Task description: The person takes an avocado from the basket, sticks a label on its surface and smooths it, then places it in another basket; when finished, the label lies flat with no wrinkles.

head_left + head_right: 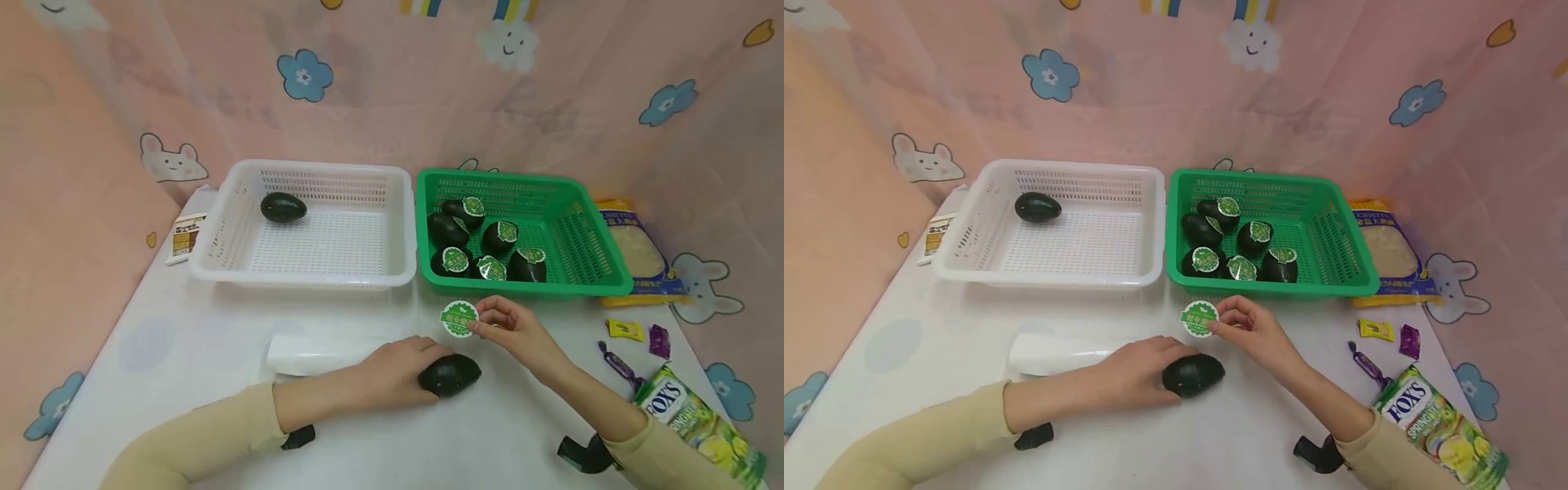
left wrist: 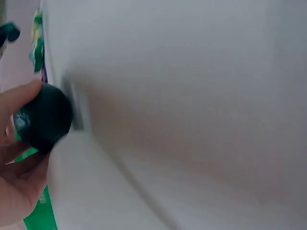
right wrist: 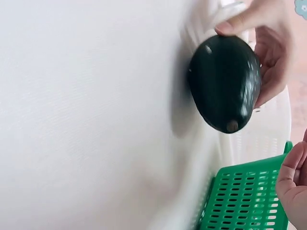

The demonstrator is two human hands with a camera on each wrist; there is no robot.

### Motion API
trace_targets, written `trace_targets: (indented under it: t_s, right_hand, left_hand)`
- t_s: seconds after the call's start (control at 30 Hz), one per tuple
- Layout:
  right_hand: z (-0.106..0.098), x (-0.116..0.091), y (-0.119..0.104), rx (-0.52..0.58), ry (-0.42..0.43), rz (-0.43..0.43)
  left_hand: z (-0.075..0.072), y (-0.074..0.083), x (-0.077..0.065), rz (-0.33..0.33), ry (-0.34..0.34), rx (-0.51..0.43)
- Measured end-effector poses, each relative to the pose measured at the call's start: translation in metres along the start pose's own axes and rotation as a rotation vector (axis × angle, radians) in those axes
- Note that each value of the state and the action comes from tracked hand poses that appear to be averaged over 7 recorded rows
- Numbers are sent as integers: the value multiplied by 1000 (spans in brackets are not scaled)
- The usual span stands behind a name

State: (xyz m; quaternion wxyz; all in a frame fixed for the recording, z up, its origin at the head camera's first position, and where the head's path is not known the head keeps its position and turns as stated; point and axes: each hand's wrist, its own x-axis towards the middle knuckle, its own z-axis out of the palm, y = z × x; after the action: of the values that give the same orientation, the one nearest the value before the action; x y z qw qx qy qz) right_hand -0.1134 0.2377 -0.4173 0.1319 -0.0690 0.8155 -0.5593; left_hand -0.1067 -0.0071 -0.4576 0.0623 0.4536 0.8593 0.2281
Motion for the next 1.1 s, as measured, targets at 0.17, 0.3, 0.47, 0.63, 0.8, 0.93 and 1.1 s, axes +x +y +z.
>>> trace_targets:
  t_s: [0.17,0.3,0.47,0.63,0.8,0.93,1.1]
  right_hand:
    - [7,2,-3,32,-14,18]
    - [19,6,1,3,-72,5]
    - [37,11,10,-97,-78,-81]
    - [47,12,17,-213,-26,-132]
    - [48,12,17,-290,10,-149]
    - [43,16,19,-428,10,-223]
    - [34,27,32,-458,-106,-355]
  left_hand:
    - [-22,-20,1,-144,-23,-117]
    - [-29,-31,3,-154,-41,-151]
    - [-30,-34,4,-146,-44,-207]
    - [-28,-36,2,-125,-56,-225]
    - [-28,-37,1,-120,-41,-277]
    - [-28,-39,0,-100,-23,-300]
    - [-28,-39,-2,-72,0,-327]
